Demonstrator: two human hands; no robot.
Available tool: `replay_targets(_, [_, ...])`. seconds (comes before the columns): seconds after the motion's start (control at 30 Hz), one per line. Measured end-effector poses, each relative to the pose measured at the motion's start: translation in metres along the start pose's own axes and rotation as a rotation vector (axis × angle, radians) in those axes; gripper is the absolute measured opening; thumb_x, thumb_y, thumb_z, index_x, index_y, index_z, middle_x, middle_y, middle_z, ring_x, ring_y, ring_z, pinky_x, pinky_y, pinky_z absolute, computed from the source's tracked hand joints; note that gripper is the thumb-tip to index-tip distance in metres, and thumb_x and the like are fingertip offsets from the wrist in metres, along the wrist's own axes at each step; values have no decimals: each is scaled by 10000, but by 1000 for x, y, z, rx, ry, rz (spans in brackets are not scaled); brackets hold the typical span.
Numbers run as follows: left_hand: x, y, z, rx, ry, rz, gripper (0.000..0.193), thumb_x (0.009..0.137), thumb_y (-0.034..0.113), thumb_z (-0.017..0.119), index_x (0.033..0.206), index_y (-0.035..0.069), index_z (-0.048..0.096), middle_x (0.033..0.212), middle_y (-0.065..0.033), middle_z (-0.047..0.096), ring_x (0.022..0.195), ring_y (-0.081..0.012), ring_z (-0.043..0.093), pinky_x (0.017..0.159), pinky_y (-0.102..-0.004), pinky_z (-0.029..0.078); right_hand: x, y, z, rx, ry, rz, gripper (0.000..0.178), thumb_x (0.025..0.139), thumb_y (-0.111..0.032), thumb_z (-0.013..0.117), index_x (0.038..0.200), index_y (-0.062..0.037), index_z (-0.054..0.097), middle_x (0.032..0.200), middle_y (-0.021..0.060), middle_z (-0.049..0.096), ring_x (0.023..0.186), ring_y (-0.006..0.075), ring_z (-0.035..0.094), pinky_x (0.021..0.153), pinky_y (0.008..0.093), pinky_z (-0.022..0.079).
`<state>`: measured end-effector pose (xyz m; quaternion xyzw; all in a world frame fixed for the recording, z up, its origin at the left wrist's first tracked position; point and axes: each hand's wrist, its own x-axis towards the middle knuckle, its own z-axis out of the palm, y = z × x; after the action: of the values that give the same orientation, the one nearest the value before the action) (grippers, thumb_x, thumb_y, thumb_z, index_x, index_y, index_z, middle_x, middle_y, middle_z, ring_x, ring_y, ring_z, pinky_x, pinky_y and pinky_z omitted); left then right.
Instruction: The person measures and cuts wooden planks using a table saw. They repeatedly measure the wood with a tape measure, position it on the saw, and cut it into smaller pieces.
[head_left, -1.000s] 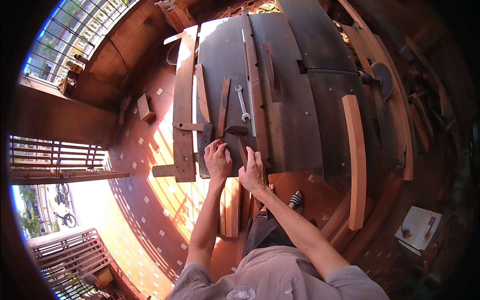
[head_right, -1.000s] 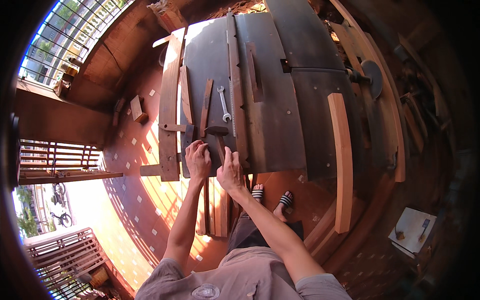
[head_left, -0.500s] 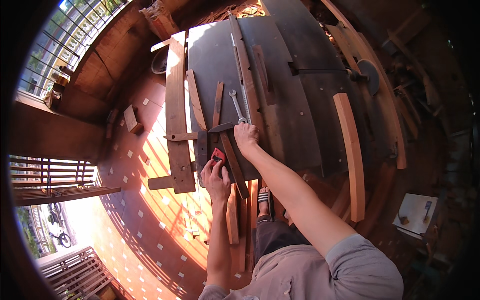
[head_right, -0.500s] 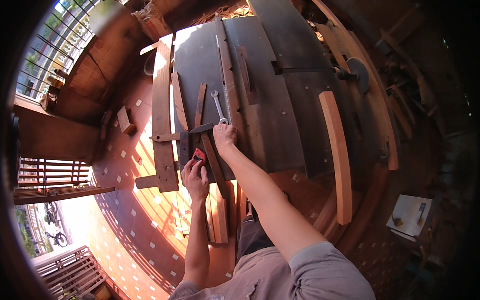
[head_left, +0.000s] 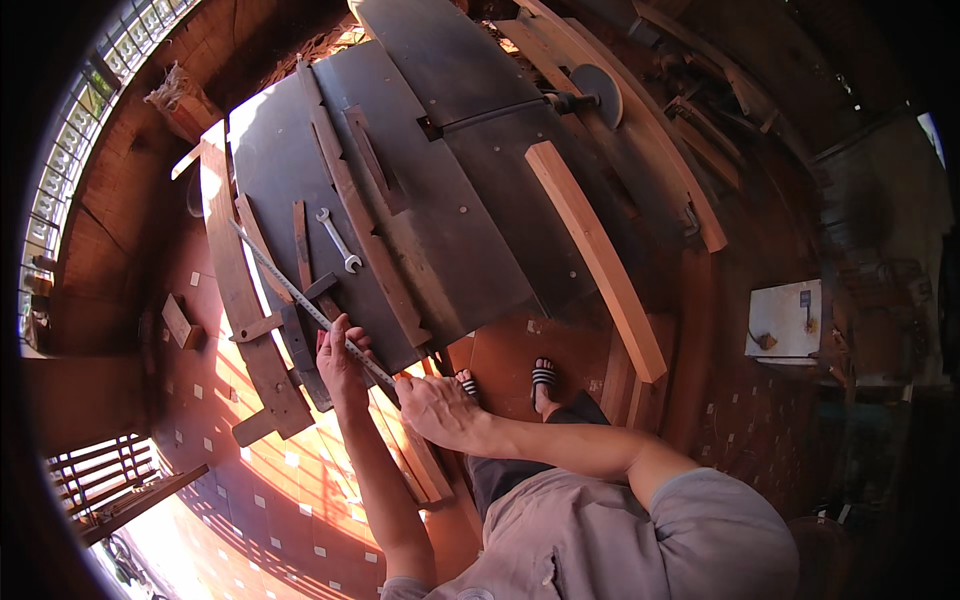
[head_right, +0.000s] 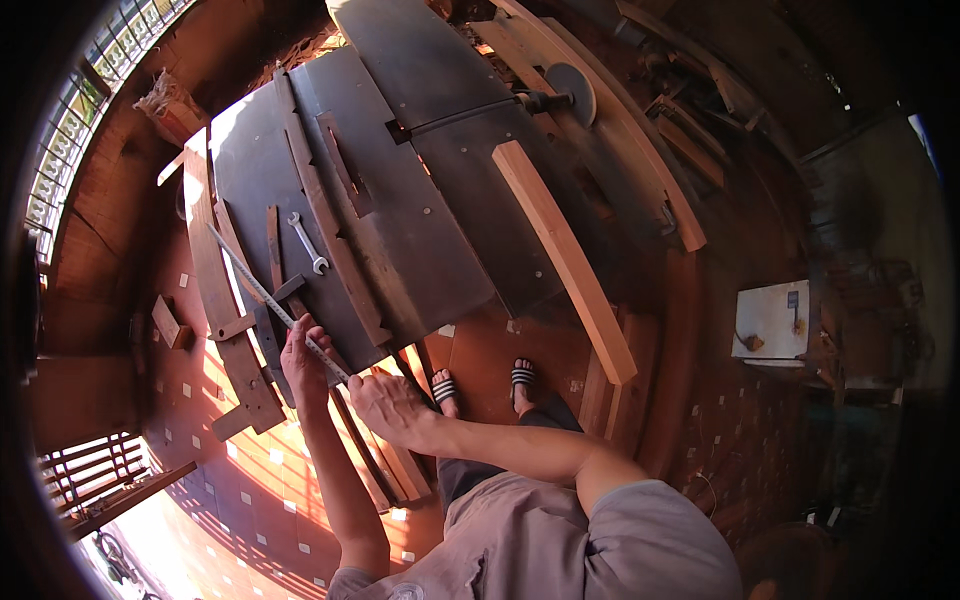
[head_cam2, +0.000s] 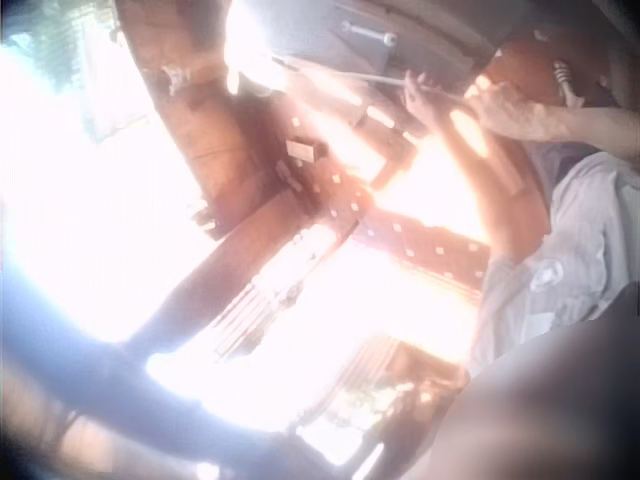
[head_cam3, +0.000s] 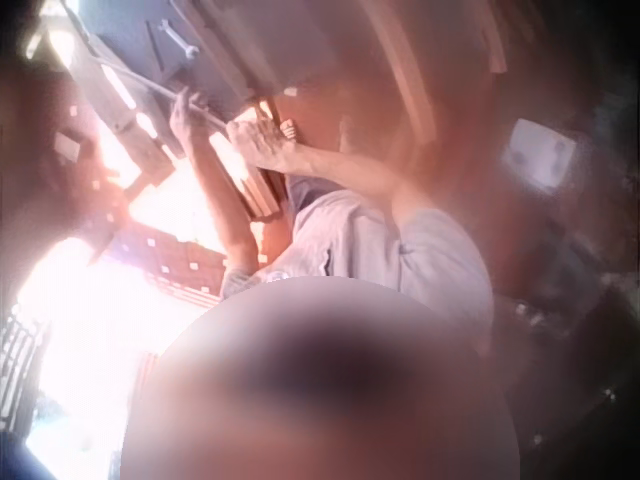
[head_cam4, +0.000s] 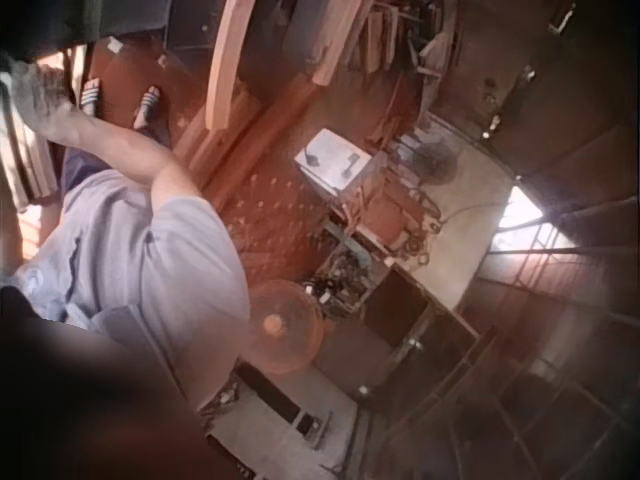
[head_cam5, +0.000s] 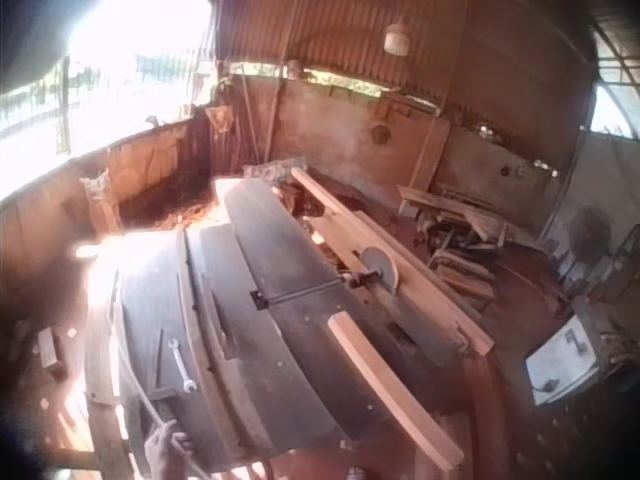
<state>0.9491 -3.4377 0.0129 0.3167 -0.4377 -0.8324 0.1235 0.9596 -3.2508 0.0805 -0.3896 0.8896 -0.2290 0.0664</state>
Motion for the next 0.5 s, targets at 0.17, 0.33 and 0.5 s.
replay_targets(0.17, [-47,-12,24,138,-56,-106,259,1049,265,655,1168,39,693,865,-27,707,677,-57,625,515,-187,473,-65,55,-56,150,17,5,174,877,-143,720,919,-27,597,798,111,667,793,294,708,728,421,576])
replay_targets(0.33, [-114,-18,47,-191,0,-57,249,1063,193,613,1218,1,649,995,-71,716,856,-148,736,754,-299,684,-158,199,-127,6,239,439,603,772,-276,855,1239,9,603,1254,197,637,1177,381,612,1023,478,494])
replay_targets(0.5, [-139,-74,117,-195,-55,15,237,1047,105,624,1246,-24,634,1006,-76,712,863,-154,743,757,-254,671,-279,357,-131,5,-75,894,1134,657,-431,930,1535,37,386,1483,271,518,1369,427,501,1156,479,418])
